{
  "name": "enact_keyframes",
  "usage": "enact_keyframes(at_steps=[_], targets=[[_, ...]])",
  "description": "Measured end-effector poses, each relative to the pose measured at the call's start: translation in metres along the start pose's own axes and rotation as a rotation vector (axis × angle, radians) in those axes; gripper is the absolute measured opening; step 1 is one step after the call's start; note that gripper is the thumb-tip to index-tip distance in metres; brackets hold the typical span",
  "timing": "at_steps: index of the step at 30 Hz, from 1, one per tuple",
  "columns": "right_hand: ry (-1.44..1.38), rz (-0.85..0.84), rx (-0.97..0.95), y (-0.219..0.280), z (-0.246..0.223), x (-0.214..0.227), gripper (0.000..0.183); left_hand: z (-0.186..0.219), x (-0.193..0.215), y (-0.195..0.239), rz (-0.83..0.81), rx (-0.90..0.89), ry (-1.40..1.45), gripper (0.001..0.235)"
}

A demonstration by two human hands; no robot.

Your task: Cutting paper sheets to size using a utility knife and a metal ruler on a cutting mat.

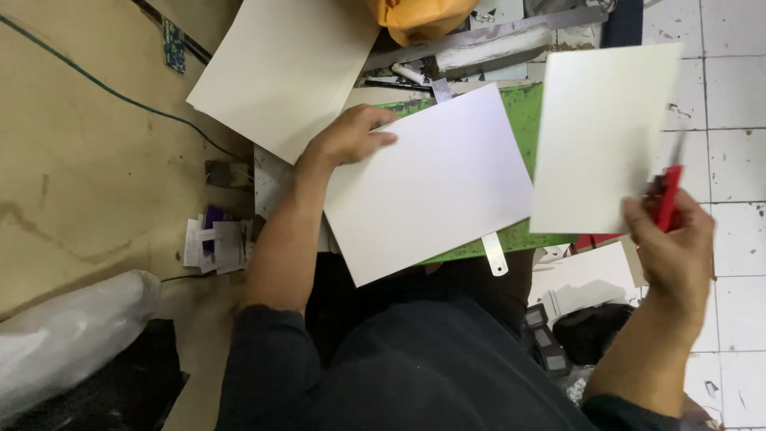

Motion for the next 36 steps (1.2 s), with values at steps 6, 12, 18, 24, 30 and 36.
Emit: enact_keyframes(at_steps=[6,12,18,24,30,36], targets=[[0.004,-0.395,0.053,-0.014,-0.026,-0.088,0.025,0.0,0.011,-0.039,0.056,0.054,-0.152,0.019],[0.04,-0.473,-0.031,-0.032,-0.035,-0.137,0.04,0.011,0.011,0.027,0.334,0.009,-0.079,0.038],[0.605,-0.224,-0.116,-0.052,-0.017,-0.112,0.045,0.011,-0.092,0.135,0.842,0.023,0.37,0.04],[0.584,-0.147,0.057,-0.063,-0.001,-0.109,0.028,-0.014,-0.16,0.118,0.718,-0.174,0.884,0.071],[0.571,-0.11,0.129,-0.072,0.025,-0.095,0.027,-0.019,-0.172,0.105,0.679,-0.193,0.801,0.061],[0.546,-0.134,0.065,-0.065,0.004,-0.096,0.032,-0.015,-0.169,0.109,0.612,-0.142,0.873,0.066]])
Point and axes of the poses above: each hand's wrist, its own y-axis away from the middle knuckle, its own x-axis out of the back of the hand, z = x × y, the point moved 2 cm from there along -y, towards the middle knuckle, and after that the axes turned 15 degrees about -z, right-handed, at the moved point
